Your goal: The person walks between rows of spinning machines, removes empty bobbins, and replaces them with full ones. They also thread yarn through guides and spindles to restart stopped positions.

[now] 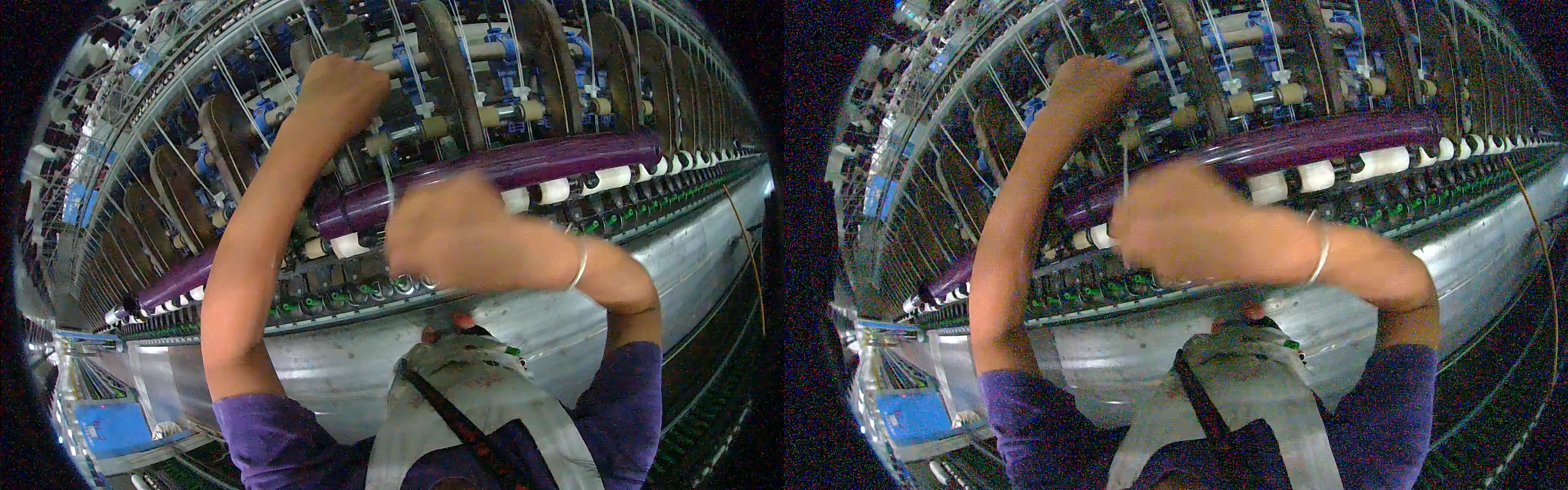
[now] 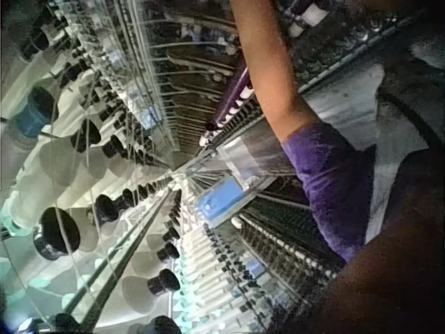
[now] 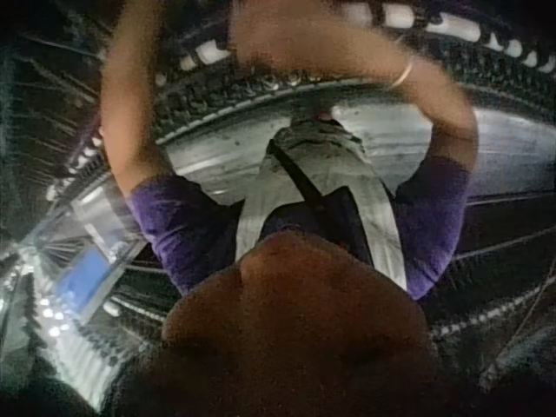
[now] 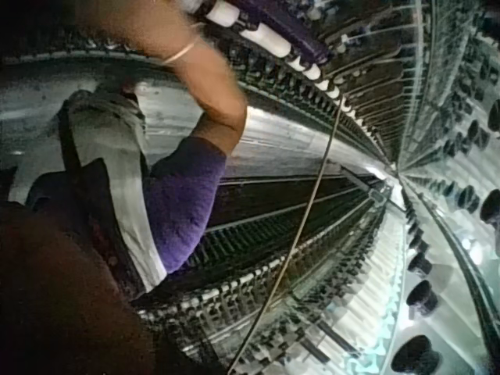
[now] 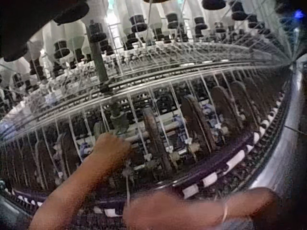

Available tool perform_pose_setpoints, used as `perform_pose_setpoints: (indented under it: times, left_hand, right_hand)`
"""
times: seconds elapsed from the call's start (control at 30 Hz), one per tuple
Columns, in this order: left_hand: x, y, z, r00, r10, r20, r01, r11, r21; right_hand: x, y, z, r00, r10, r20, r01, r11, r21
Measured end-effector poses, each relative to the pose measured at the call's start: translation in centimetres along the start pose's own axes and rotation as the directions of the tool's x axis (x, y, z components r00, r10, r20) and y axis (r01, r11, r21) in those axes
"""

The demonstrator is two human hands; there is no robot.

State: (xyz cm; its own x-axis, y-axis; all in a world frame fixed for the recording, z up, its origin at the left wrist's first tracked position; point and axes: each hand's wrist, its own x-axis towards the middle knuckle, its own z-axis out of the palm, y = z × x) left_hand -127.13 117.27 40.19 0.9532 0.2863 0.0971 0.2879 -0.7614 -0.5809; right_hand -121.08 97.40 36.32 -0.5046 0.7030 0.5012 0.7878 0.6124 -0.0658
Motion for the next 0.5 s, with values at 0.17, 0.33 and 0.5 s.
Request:
perform_pose_setpoints:
  times: [0.17,0.33,0.5]
  left_hand:
    - [-0.3,-0.2,0.0,0.999,0.025,-0.046,-0.025,1.0,0.0]
    - [-0.3,-0.3,0.2,0.998,0.01,-0.055,-0.01,1.0,0.005]
    - [-0.3,-0.2,0.3,1.0,0.007,-0.03,-0.007,1.0,0.011]
  right_hand:
    - [-3.2,-5.3,7.3,0.884,-0.146,0.445,0.005,0.953,0.301]
    - [-7.4,-4.5,9.1,0.922,0.087,0.377,-0.268,0.846,0.461]
    - [-10.8,-4.5,9.2,0.887,0.212,0.411,-0.405,0.784,0.47]
